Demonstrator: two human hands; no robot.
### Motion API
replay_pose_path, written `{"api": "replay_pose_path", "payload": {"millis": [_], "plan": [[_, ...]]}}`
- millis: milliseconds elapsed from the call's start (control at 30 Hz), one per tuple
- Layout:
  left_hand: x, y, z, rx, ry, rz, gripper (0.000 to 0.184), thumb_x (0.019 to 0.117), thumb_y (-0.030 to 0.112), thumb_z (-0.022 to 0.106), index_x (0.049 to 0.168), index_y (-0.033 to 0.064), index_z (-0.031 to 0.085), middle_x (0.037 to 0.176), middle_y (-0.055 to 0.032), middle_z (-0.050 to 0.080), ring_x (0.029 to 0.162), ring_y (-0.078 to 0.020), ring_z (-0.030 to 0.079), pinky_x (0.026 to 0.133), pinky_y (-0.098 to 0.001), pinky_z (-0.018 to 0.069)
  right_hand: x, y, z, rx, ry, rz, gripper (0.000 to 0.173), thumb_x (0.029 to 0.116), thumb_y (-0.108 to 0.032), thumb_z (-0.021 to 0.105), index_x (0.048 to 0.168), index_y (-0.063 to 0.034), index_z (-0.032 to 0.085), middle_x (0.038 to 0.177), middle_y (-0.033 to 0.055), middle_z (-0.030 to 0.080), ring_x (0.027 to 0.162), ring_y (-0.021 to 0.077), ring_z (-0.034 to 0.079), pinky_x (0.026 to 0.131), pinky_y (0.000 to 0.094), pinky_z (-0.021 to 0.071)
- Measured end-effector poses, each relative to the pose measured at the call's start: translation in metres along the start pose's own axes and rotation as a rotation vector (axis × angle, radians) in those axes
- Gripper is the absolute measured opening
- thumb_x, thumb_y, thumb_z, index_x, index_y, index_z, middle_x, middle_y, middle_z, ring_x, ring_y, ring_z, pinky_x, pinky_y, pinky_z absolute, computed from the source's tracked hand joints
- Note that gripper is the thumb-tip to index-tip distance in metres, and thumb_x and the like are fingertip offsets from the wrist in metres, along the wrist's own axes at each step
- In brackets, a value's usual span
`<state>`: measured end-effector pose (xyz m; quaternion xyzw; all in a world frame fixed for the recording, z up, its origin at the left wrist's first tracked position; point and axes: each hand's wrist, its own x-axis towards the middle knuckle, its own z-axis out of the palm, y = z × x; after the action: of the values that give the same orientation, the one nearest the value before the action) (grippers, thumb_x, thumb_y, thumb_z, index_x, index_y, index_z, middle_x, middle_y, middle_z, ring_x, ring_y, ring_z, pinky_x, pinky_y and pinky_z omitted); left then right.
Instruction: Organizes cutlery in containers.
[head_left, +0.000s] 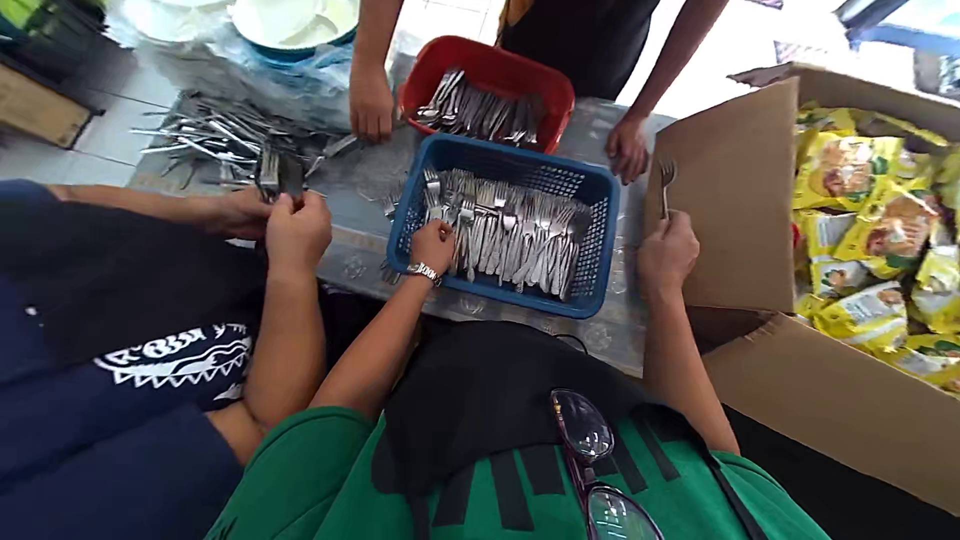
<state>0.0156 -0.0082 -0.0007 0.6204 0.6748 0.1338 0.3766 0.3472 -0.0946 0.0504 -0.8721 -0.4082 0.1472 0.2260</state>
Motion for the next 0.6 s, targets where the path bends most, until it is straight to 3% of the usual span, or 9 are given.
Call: {"api": "replay_pose_path", "payload": {"millis": [67, 100, 133, 200, 267, 333, 433, 600], "plan": [[0.009, -0.001, -0.002, 0.017, -0.024, -0.009, 0.033, 0.1025, 0.015, 0.060, 0.128, -0.0050, 0.063, 0.112, -0.0258, 0.071, 0.110, -0.0421, 0.067, 0.100, -0.0601, 0.0489, -0.012, -0.020, 0.008, 0.322, -0.078, -0.111, 0.041, 0.1133, -0.019, 0.030, 0.139, 0.0054, 0.051, 0.109, 0.0241, 0.067, 0.093, 0.0333, 0.066, 0.084, 0.0505, 0.0542], [0.015, 0.000, -0.003, 0.046, -0.052, -0.008, 0.034, 0.1022, 0.016, 0.061, 0.129, -0.0051, 0.063, 0.113, -0.0262, 0.070, 0.111, -0.0428, 0.066, 0.101, -0.0612, 0.0486, -0.016, -0.029, 0.020, 0.444, -0.198, -0.152, 0.039, 0.1130, -0.017, 0.030, 0.137, 0.0066, 0.049, 0.110, 0.0208, 0.067, 0.094, 0.0257, 0.067, 0.085, 0.0441, 0.0555], [0.020, 0.000, -0.002, 0.080, -0.083, -0.004, 0.035, 0.1013, 0.017, 0.062, 0.128, -0.0054, 0.063, 0.114, -0.0267, 0.070, 0.113, -0.0435, 0.066, 0.101, -0.0623, 0.0482, -0.017, -0.040, 0.035, 0.518, -0.311, -0.179, 0.036, 0.1116, -0.013, 0.033, 0.134, 0.0084, 0.051, 0.112, 0.0209, 0.068, 0.097, 0.0245, 0.069, 0.089, 0.0434, 0.0566], [0.029, 0.004, 0.001, 0.152, -0.145, -0.005, 0.037, 0.0998, 0.020, 0.066, 0.126, -0.0060, 0.065, 0.117, -0.0284, 0.069, 0.117, -0.0458, 0.064, 0.103, -0.0653, 0.0462, -0.022, -0.065, 0.067, 0.481, -0.506, -0.208, 0.033, 0.1102, -0.009, 0.038, 0.130, 0.0094, 0.056, 0.117, 0.0232, 0.068, 0.101, 0.0277, 0.070, 0.091, 0.0458, 0.0567], [0.035, 0.006, 0.004, 0.216, -0.172, -0.015, 0.037, 0.0989, 0.024, 0.067, 0.123, -0.0044, 0.066, 0.119, -0.0283, 0.069, 0.118, -0.0467, 0.063, 0.101, -0.0675, 0.0461, -0.026, -0.093, 0.090, 0.308, -0.588, -0.263, 0.033, 0.1098, -0.012, 0.041, 0.130, 0.0081, 0.058, 0.119, 0.0269, 0.066, 0.107, 0.0358, 0.068, 0.094, 0.0535, 0.0537], [0.037, 0.008, 0.007, 0.264, -0.182, -0.016, 0.034, 0.0997, 0.024, 0.066, 0.120, -0.0031, 0.068, 0.118, -0.0279, 0.069, 0.117, -0.0468, 0.063, 0.098, -0.0689, 0.0467, -0.023, -0.113, 0.110, 0.163, -0.557, -0.363, 0.029, 0.1045, -0.013, 0.052, 0.122, 0.0076, 0.062, 0.114, 0.0274, 0.066, 0.108, 0.0408, 0.065, 0.094, 0.0593, 0.0503], [0.034, 0.016, 0.005, 0.292, -0.197, -0.040, 0.034, 0.0992, 0.025, 0.064, 0.122, 0.0003, 0.068, 0.118, -0.0258, 0.069, 0.116, -0.0450, 0.065, 0.095, -0.0687, 0.0485, -0.009, -0.135, 0.136, -0.035, -0.484, -0.383, 0.033, 0.0967, -0.021, 0.066, 0.123, -0.0005, 0.068, 0.124, 0.0239, 0.066, 0.112, 0.0423, 0.066, 0.092, 0.0637, 0.0515], [0.030, 0.011, 0.000, 0.131, -0.098, -0.088, 0.039, 0.1004, 0.024, 0.065, 0.126, -0.0048, 0.061, 0.121, -0.0283, 0.066, 0.117, -0.0445, 0.063, 0.099, -0.0642, 0.0490, 0.008, -0.154, 0.158, -0.213, -0.513, -0.376, 0.034, 0.0951, -0.020, 0.067, 0.127, -0.0075, 0.069, 0.136, 0.0212, 0.061, 0.115, 0.0432, 0.065, 0.089, 0.0648, 0.0528]]}}
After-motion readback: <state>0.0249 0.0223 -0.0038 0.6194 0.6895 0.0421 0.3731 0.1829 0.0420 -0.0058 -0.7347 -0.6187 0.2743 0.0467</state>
